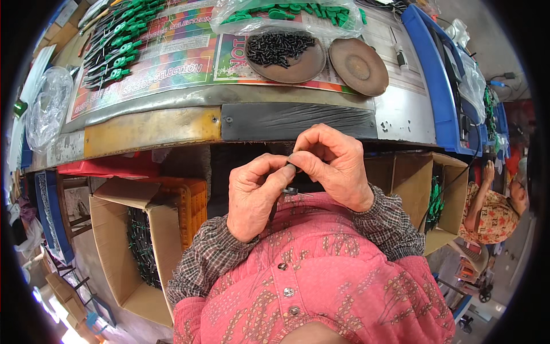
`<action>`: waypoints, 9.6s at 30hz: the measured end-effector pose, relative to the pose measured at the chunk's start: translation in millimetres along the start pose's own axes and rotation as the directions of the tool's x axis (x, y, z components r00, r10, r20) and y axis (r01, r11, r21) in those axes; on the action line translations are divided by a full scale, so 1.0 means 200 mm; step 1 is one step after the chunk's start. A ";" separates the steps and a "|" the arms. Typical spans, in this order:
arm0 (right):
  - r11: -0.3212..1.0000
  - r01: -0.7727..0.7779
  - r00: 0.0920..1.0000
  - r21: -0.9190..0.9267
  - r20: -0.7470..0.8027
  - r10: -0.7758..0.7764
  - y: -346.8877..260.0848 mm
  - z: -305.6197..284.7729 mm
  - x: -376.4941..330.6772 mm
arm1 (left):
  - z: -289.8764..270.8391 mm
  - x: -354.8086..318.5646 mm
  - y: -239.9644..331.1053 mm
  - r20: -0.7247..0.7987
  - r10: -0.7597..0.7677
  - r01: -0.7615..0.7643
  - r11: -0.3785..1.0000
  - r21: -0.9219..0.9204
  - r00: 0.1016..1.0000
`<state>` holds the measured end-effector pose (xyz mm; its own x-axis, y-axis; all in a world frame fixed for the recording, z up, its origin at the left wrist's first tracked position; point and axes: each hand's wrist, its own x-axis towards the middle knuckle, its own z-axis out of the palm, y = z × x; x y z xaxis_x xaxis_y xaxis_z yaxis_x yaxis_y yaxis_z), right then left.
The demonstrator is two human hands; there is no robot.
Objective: The person assembles small green and black plastic components by hand.
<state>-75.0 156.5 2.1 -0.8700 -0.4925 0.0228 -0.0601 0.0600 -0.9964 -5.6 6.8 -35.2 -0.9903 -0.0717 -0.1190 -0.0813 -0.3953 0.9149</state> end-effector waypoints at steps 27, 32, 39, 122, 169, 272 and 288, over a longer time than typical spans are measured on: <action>0.902 0.312 0.949 -0.297 0.064 -0.308 0.07 0.07 -0.08 | -0.02 -0.02 0.01 -0.001 0.026 -0.026 0.998 -0.059 1.000; 0.998 -0.023 1.000 -0.053 -0.004 0.023 0.05 0.07 -0.10 | -0.02 -0.02 0.01 -0.030 0.048 -0.048 0.999 0.010 0.998; 0.987 -0.133 0.991 0.086 0.035 0.130 0.08 0.07 -0.09 | -0.02 -0.02 0.02 -0.051 0.079 -0.072 0.989 0.131 0.996; 0.251 0.395 0.877 -0.884 0.281 -0.390 -0.08 -0.32 1.16 | -0.09 0.03 0.24 -0.026 0.039 -0.034 0.981 0.192 0.999; 0.984 0.154 0.964 -0.094 0.235 -0.128 -0.19 -0.19 0.08 | 0.03 -0.05 0.23 0.065 -0.157 0.157 0.988 0.007 0.985; 0.990 -0.134 0.957 0.035 0.265 0.120 0.00 -0.15 0.01 | 0.00 -0.06 0.07 0.175 -0.302 0.305 0.952 0.013 0.937; 0.995 0.016 0.974 -0.103 0.227 0.008 -0.10 -0.19 0.01 | 0.03 -0.03 0.12 0.148 -0.171 0.169 0.985 0.030 0.974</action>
<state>-95.1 187.7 25.3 -0.7366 -0.6763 -0.0044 -0.1240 0.1414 -0.9822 -3.2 3.9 -10.0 -0.9674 0.1336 -0.2153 -0.2504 -0.3741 0.8930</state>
